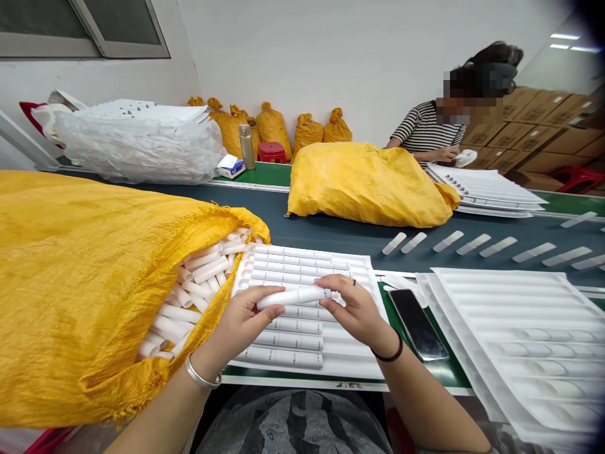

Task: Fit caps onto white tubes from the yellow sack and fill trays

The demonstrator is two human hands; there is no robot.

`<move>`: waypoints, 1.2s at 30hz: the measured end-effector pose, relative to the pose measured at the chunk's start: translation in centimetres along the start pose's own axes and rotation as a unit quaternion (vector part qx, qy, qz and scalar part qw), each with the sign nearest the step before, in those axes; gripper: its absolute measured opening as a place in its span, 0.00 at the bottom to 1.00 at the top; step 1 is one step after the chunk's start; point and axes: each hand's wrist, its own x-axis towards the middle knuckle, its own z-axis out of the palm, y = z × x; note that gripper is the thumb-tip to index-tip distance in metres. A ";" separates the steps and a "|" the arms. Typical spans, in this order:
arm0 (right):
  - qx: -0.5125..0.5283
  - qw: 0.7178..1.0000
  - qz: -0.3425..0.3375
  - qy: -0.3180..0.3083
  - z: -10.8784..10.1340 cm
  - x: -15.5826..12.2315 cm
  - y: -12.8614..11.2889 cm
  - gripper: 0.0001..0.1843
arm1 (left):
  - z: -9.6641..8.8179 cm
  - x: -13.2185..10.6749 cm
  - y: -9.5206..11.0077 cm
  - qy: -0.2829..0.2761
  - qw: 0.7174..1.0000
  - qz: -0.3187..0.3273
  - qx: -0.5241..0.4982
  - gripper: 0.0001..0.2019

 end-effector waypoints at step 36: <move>-0.335 0.791 0.511 -0.026 -9.7 3.8 19.8 0.14 | -11.4 4.6 -13.4 0.099 0.857 -0.033 0.505 0.10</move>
